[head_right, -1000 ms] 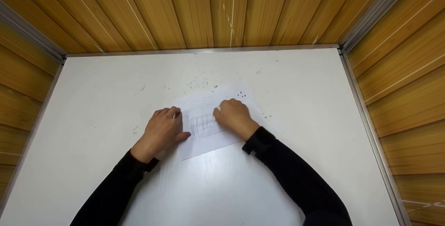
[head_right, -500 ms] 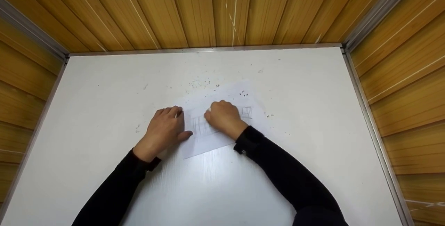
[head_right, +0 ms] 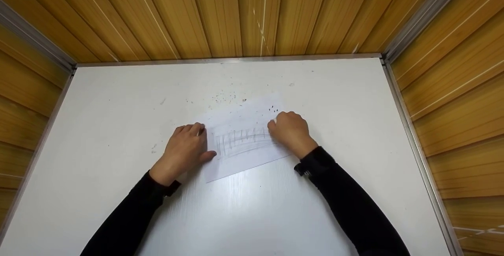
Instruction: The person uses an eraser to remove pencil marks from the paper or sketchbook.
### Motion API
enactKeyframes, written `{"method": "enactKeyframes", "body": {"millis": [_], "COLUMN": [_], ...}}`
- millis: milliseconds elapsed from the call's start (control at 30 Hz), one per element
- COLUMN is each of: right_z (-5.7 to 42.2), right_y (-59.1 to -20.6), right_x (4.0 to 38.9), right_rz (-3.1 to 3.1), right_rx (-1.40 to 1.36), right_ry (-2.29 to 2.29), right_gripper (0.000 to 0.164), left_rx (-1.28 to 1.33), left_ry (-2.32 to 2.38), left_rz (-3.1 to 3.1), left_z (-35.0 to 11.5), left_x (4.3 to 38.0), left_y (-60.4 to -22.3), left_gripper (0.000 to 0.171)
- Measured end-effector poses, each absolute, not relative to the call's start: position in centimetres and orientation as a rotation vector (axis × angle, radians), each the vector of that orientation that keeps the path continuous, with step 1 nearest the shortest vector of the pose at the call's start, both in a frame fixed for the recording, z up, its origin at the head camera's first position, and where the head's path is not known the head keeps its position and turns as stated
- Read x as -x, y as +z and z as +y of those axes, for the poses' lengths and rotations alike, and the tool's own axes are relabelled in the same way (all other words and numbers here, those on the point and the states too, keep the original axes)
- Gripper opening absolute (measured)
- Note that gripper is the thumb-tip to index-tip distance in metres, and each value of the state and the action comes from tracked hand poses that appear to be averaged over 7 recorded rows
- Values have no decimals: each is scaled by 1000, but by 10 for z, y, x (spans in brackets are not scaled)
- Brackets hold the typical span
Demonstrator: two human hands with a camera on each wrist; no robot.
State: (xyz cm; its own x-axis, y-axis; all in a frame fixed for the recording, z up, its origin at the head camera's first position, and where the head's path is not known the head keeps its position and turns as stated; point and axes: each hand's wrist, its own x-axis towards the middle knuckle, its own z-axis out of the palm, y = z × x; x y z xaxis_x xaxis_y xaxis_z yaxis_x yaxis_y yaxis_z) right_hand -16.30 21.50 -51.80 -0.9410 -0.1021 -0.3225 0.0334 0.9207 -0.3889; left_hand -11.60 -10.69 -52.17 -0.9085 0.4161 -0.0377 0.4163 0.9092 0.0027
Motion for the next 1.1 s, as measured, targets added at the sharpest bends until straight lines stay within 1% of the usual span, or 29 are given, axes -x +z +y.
{"method": "enactKeyframes", "body": {"millis": [133, 333, 400, 467, 533, 600, 800, 900, 1000, 1100], "right_z": [173, 91, 76, 73, 81, 99, 183, 216, 231, 230], "right_y": [-517, -521, -523, -525, -527, -528, -523, -520, -517, -517], "right_x": [158, 155, 156, 159, 163, 166, 171, 171, 170, 168], "right_rz": [2709, 2678, 2679, 2681, 2686, 2683, 2661, 2661, 2684, 2719], "right_rx": [108, 393, 446, 440, 403, 353, 103, 18, 9, 30], "right_ry": [-602, -545, -514, -495, -494, -521, -569, -541, -526, -537], "right_gripper": [47, 45, 44, 43, 43, 43, 45, 45, 44, 44], "left_rx": [-656, -684, -694, -691, -679, -660, -648, -648, -643, -642], "left_ry": [-4, 32, 44, 48, 32, 9, 6, -19, -36, -30], "left_rz": [3036, 3067, 3074, 3075, 3067, 3054, 3029, 3036, 3042, 3040], "left_z": [-106, -107, -107, -106, -106, -106, -104, -104, -103, -103], "left_x": [116, 116, 116, 116, 116, 116, 115, 115, 116, 116], "left_y": [-522, -523, -523, -523, -523, -522, -522, -522, -523, -523], "left_gripper": [81, 77, 75, 75, 76, 79, 82, 83, 84, 84]}}
